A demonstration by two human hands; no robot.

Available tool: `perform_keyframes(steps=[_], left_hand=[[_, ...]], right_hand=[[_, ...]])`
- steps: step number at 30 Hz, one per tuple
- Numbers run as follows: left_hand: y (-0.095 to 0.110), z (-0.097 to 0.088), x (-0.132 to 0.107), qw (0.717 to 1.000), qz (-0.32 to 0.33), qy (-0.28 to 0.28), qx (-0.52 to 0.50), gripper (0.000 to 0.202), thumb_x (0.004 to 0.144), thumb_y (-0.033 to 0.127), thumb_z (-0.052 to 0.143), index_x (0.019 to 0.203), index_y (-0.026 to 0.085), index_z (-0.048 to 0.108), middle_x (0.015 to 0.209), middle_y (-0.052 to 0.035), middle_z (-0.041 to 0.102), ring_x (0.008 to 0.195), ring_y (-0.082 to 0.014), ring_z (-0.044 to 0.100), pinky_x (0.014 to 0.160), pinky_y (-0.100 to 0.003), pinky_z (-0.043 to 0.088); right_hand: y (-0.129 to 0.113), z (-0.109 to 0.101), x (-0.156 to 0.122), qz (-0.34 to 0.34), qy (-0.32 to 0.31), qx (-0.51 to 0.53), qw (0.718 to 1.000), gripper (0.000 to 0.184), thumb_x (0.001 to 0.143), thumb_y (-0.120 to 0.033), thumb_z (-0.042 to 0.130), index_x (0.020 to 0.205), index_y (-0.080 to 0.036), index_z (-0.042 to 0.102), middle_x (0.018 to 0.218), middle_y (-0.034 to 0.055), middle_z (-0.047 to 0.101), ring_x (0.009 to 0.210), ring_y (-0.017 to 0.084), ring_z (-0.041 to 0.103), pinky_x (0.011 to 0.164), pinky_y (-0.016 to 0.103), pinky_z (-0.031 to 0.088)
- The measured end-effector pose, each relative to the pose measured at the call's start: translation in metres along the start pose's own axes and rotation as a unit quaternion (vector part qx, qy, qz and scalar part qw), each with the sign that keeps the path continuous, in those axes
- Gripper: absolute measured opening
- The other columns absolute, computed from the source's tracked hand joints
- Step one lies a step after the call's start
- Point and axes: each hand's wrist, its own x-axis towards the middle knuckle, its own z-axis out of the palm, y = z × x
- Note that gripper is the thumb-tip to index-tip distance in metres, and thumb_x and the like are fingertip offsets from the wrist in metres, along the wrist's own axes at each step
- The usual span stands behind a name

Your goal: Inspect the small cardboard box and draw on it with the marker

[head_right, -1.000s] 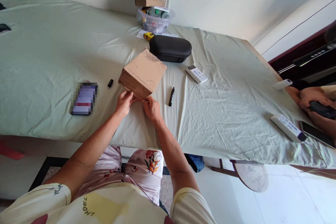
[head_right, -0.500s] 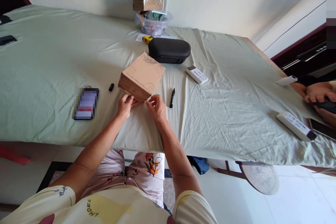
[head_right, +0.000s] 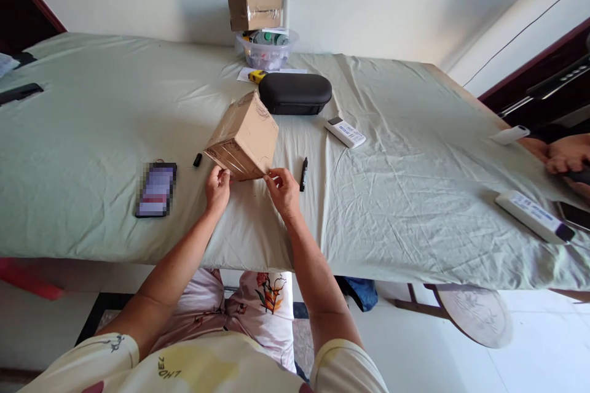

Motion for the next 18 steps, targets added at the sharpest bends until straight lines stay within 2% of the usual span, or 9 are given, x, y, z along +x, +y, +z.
perform_keyframes(steps=[5, 8, 10, 12, 14, 16, 18], left_hand=[[-0.001, -0.002, 0.003, 0.999, 0.022, 0.021, 0.021, 0.020, 0.098, 0.036, 0.064, 0.112, 0.022, 0.066, 0.110, -0.0082, 0.077, 0.112, -0.0257, 0.074, 0.109, -0.040, 0.055], [-0.001, -0.004, 0.004, 0.998, 0.021, 0.023, 0.054, 0.021, 0.095, 0.029, 0.063, 0.115, 0.023, 0.067, 0.113, -0.0100, 0.077, 0.114, -0.0284, 0.072, 0.113, -0.044, 0.053], [0.000, -0.005, 0.003, 0.997, 0.028, 0.030, 0.063, 0.023, 0.094, 0.025, 0.062, 0.116, 0.023, 0.068, 0.113, -0.0100, 0.078, 0.113, -0.0292, 0.072, 0.112, -0.045, 0.054], [0.000, -0.005, 0.002, 0.996, 0.035, 0.033, 0.075, 0.023, 0.093, 0.024, 0.061, 0.115, 0.023, 0.069, 0.111, -0.0100, 0.078, 0.112, -0.0299, 0.073, 0.111, -0.045, 0.055], [0.000, -0.005, 0.001, 0.995, 0.044, 0.032, 0.086, 0.023, 0.093, 0.024, 0.060, 0.114, 0.023, 0.070, 0.112, -0.0109, 0.078, 0.112, -0.0308, 0.073, 0.111, -0.046, 0.054], [0.000, -0.005, -0.001, 0.994, 0.066, 0.030, 0.088, 0.025, 0.093, 0.024, 0.059, 0.114, 0.024, 0.071, 0.116, -0.0121, 0.078, 0.115, -0.0313, 0.072, 0.113, -0.048, 0.054], [0.001, -0.004, -0.002, 0.992, 0.097, 0.026, 0.081, 0.025, 0.093, 0.025, 0.059, 0.115, 0.024, 0.072, 0.117, -0.0128, 0.078, 0.116, -0.0313, 0.071, 0.114, -0.048, 0.053]], right_hand=[[0.003, 0.007, -0.004, -0.014, -0.099, -0.079, 0.992, 0.019, 0.090, -0.041, 0.068, 0.083, -0.023, 0.065, 0.081, 0.0021, 0.072, 0.065, 0.015, 0.060, 0.069, 0.029, 0.046], [0.002, 0.007, -0.006, -0.027, -0.166, -0.115, 0.979, 0.028, 0.093, -0.045, 0.065, 0.075, -0.023, 0.063, 0.072, 0.0007, 0.068, 0.064, 0.015, 0.057, 0.064, 0.027, 0.039], [0.001, 0.005, -0.006, -0.030, -0.183, -0.116, 0.976, 0.037, 0.096, -0.052, 0.063, 0.073, -0.023, 0.062, 0.067, -0.0001, 0.065, 0.062, 0.015, 0.055, 0.062, 0.027, 0.036], [0.000, 0.003, -0.005, -0.025, -0.156, -0.099, 0.982, 0.043, 0.096, -0.060, 0.064, 0.073, -0.023, 0.062, 0.066, -0.0001, 0.065, 0.061, 0.014, 0.054, 0.062, 0.027, 0.038], [-0.001, 0.000, -0.004, -0.022, -0.095, -0.063, 0.993, 0.046, 0.093, -0.067, 0.066, 0.081, -0.024, 0.063, 0.068, -0.0007, 0.066, 0.060, 0.014, 0.054, 0.063, 0.028, 0.041], [-0.003, -0.003, -0.003, -0.029, -0.024, -0.013, 0.999, 0.049, 0.090, -0.071, 0.069, 0.104, -0.025, 0.066, 0.072, -0.0018, 0.067, 0.061, 0.014, 0.055, 0.064, 0.029, 0.046], [-0.004, -0.006, -0.002, -0.049, 0.029, 0.032, 0.998, 0.063, 0.089, -0.073, 0.070, 0.131, -0.027, 0.061, 0.080, -0.0019, 0.068, 0.063, 0.014, 0.055, 0.063, 0.030, 0.048]])
